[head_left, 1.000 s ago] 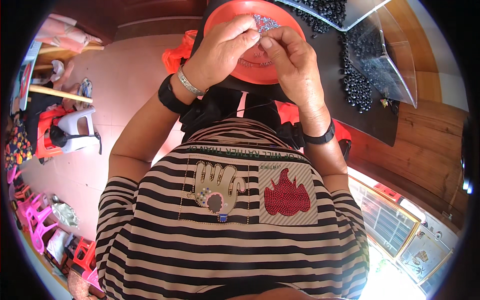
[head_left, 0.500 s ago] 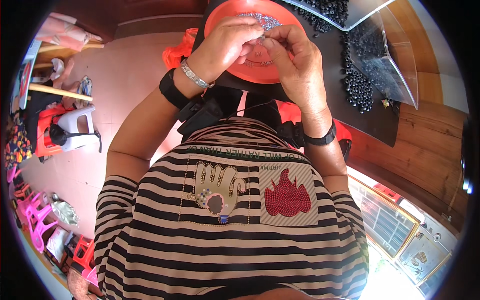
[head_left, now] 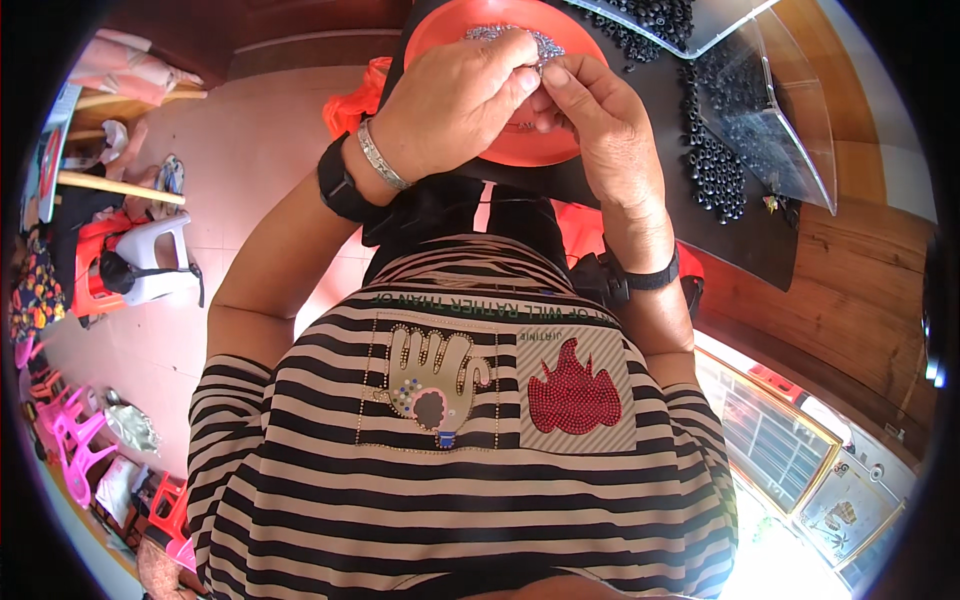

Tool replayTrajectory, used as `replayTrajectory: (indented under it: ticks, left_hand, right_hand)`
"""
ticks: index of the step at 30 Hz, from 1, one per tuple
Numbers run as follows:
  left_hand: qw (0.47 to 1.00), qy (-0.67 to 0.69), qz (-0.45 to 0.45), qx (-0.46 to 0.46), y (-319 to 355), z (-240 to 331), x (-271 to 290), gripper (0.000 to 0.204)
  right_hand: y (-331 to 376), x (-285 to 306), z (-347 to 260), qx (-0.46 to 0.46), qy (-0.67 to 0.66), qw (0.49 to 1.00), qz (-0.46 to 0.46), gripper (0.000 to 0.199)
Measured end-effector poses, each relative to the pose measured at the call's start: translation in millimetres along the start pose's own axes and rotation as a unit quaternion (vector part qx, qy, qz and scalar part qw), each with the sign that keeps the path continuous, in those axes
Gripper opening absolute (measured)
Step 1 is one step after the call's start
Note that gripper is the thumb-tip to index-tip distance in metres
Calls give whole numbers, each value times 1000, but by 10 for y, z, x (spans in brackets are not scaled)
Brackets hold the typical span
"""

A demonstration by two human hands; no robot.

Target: Manually sorting small metal rings from a plate into sorting bins.

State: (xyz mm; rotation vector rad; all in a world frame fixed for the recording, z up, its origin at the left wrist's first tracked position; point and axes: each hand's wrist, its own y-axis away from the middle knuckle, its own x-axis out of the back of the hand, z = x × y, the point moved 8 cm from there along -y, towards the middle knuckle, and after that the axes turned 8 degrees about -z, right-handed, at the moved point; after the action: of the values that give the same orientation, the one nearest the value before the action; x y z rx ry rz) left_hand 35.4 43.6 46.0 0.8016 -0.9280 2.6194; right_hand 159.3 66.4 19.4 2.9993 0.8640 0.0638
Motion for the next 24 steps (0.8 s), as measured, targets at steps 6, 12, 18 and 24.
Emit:
replayTrajectory:
  ticks: [6, 12, 18, 24]
  left_hand:
    - [972, 217, -35, 86, 10, -236, -64, 25]
    - [852, 439, -50, 280, 132, -380, -222, 26]
    - [876, 415, -35, 244, 110, -343, -202, 26]
    - [917, 345, -64, 188, 80, -287, -194, 24]
  right_hand:
    - [52, -54, -132, 65, 119, 990, 47, 18]
    - [132, -98, -306, 157, 330, 925, 104, 14]
    - [109, -44, -284, 123, 296, 943, 85, 12]
    - [113, 17, -223, 109, 210, 968, 82, 12]
